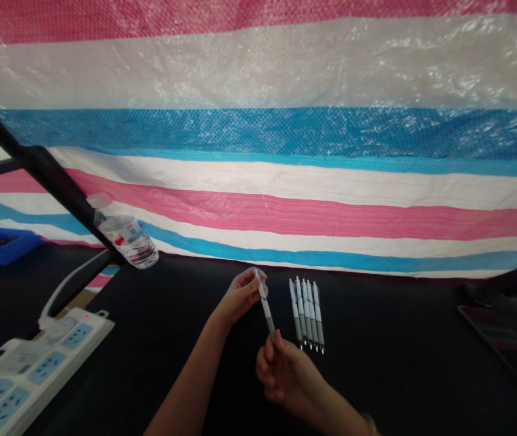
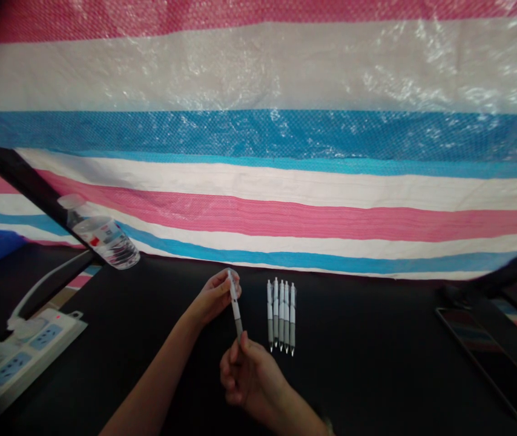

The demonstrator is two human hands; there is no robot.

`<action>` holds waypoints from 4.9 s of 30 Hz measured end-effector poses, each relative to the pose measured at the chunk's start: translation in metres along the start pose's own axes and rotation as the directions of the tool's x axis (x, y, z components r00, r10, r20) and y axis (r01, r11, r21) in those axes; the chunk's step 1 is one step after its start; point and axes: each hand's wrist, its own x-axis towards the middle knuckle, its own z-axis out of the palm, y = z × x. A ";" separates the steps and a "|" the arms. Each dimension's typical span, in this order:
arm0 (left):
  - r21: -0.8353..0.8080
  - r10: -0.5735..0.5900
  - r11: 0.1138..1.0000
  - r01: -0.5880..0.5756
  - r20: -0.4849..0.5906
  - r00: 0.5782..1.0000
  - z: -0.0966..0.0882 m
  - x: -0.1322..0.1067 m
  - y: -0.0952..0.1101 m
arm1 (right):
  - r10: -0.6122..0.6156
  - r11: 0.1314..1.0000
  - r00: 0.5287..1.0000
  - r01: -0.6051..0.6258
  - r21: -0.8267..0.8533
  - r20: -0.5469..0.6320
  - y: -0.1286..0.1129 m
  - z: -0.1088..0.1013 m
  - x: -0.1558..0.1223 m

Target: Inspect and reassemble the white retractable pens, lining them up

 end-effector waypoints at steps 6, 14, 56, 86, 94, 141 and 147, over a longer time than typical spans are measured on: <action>0.098 -0.066 0.993 0.061 0.043 0.997 0.005 -0.002 0.002 | 0.008 1.000 0.996 -0.007 0.009 -0.087 0.000 0.000 -0.001; 0.161 0.062 0.986 -0.042 -0.124 0.990 0.011 0.001 0.003 | 0.013 0.995 1.000 -0.014 -0.100 -0.013 0.002 -0.002 -0.003; 0.348 0.163 0.934 -0.085 -0.204 0.965 0.015 0.007 -0.009 | 0.033 0.959 0.995 -0.004 -0.283 0.098 0.008 0.004 -0.005; 0.915 0.231 0.103 -0.389 0.359 0.904 0.028 -0.004 -0.016 | -0.291 -0.864 0.805 0.010 -0.503 0.516 -0.052 -0.018 -0.054; 0.922 0.265 0.129 -0.365 0.323 0.909 0.028 -0.003 -0.016 | -0.215 -0.934 0.749 0.031 -0.357 0.627 -0.047 -0.022 -0.050; 0.397 -0.267 0.897 0.196 0.130 0.955 0.008 -0.003 0.006 | -0.126 0.917 0.945 -0.005 -0.398 -0.302 0.016 -0.016 -0.047; 0.332 -0.224 0.927 0.176 0.112 0.968 0.004 -0.003 0.007 | -0.083 0.978 0.954 0.023 -0.207 -0.287 0.008 -0.011 -0.047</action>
